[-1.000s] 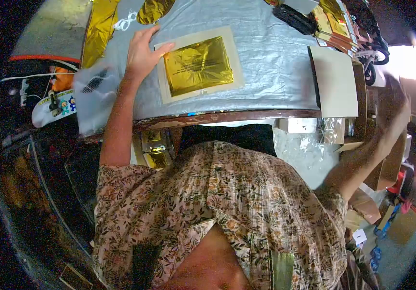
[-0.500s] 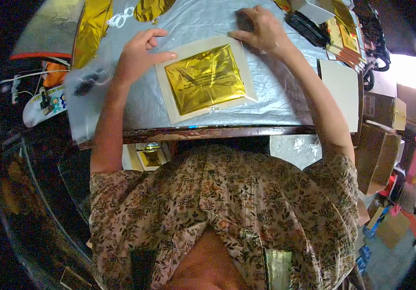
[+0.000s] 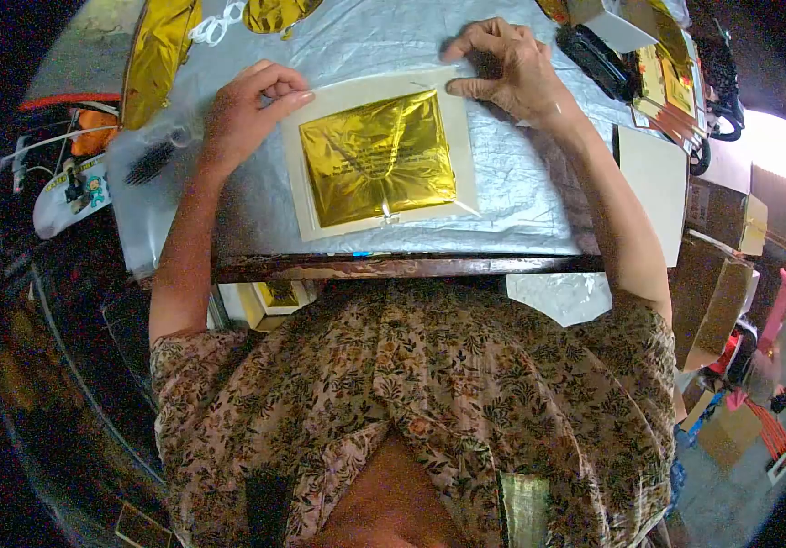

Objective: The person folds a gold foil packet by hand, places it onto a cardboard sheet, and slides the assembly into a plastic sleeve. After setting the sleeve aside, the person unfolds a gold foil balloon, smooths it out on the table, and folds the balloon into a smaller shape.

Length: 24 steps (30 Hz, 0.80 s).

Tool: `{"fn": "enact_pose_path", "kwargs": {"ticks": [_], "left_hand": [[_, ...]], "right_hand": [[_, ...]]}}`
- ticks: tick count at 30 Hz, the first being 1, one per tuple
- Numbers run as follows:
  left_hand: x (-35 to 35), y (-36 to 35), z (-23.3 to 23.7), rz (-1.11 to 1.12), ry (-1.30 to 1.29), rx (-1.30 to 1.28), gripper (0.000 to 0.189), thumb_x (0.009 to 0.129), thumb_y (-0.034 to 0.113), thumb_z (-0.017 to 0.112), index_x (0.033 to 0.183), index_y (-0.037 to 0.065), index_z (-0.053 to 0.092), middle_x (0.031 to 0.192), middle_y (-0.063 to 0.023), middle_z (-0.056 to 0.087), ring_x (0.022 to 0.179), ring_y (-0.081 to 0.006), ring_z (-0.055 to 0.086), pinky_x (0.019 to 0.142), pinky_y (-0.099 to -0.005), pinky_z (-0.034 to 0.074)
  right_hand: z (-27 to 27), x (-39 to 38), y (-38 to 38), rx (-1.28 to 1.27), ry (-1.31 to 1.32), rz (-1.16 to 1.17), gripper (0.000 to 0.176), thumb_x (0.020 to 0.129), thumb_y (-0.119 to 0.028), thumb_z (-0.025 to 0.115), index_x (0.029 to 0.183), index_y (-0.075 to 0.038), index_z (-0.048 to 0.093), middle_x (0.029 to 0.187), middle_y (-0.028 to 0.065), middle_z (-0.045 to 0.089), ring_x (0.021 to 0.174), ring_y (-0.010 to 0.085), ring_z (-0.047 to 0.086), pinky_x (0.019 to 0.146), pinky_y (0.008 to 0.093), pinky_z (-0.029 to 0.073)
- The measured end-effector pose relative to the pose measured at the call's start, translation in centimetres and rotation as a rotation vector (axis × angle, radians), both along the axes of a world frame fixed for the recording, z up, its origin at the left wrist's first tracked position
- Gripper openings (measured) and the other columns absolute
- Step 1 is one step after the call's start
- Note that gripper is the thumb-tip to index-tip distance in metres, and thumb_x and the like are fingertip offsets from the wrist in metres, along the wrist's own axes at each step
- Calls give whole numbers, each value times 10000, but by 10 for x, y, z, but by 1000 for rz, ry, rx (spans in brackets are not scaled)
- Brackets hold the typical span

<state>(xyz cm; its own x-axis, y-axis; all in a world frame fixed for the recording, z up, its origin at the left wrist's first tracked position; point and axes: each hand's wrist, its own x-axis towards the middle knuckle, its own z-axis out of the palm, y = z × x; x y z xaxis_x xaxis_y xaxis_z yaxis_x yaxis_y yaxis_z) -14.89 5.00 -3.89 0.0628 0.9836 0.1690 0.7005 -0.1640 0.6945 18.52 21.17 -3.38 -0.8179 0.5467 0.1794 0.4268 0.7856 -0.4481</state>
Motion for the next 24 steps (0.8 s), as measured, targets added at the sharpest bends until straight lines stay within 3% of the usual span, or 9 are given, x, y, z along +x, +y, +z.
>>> {"fn": "enact_pose_path", "kwargs": {"ticks": [5, 8, 10, 11, 14, 16, 18, 19, 24], "left_hand": [[-4, -1, -6, -4, -98, -29, 136, 891, 124, 775, 1000, 68, 717, 894, -15, 638, 841, -128, 620, 773, -275, 489], [0, -4, 0, -2, -63, -10, 126, 891, 116, 762, 996, 67, 713, 883, -31, 635, 839, -155, 638, 766, -300, 507], [3, -3, -1, 1, -54, 9, 122, 888, 120, 756, 987, 64, 710, 859, -40, 630, 831, -178, 649, 763, -322, 522], [2, -3, -4, -7, -47, 28, 131, 890, 116, 753, 1006, 67, 714, 863, -43, 630, 833, -179, 649, 770, -323, 521], [4, -4, -5, -13, -49, 48, 151, 894, 115, 748, 1038, 74, 726, 874, -45, 633, 836, -182, 649, 782, -324, 517], [4, -6, -5, -9, -56, 47, 161, 897, 117, 747, 1052, 77, 732, 880, -44, 636, 836, -183, 649, 786, -325, 515], [3, -5, -7, -18, -59, 56, 176, 901, 122, 745, 1072, 84, 741, 886, -44, 639, 848, -189, 654, 790, -323, 512], [2, -5, -7, -16, -57, 59, 176, 901, 122, 745, 1072, 84, 741, 886, -44, 639, 848, -189, 654, 790, -323, 512], [1, -5, -8, -22, -45, 81, 139, 905, 132, 745, 1032, 76, 747, 904, -46, 652, 899, -211, 663, 804, -332, 515]], "right_hand": [[8, 4, -1, -386, 137, 84, 350, 857, -117, 766, 1203, -102, 711, 1379, 52, 591, 1269, 259, 552, 1111, 363, 418], [13, 15, -16, -683, 650, 0, 390, 838, 93, 426, 1112, 16, 693, 1164, 93, 672, 1102, 211, 620, 1001, 338, 473], [5, 44, -14, -906, 680, -14, 263, 854, 40, 472, 1016, 22, 678, 898, 82, 664, 811, 160, 614, 746, 281, 498], [7, 42, -16, -708, 637, 4, 184, 869, 10, 491, 941, 8, 661, 704, 12, 559, 592, 84, 460, 553, 241, 370], [38, 38, -28, -810, 423, -199, 184, 909, -5, 494, 961, -4, 670, 664, -40, 478, 544, 58, 343, 510, 252, 287], [26, 31, -24, -828, 430, -251, 205, 967, -99, 579, 1098, -11, 710, 675, -59, 507, 555, 28, 373, 522, 233, 311], [20, 10, -28, -539, 366, -330, 386, 968, -228, 719, 1314, -60, 688, 698, -55, 561, 609, 18, 434, 545, 222, 334], [20, 10, -23, -482, 157, -344, 483, 935, -265, 789, 1381, -122, 673, 775, -32, 658, 692, 20, 516, 603, 209, 410], [6, -11, -28, -452, 131, -299, 308, 943, -166, 768, 1239, -78, 753, 922, 4, 755, 807, 45, 613, 747, 208, 506]]}}
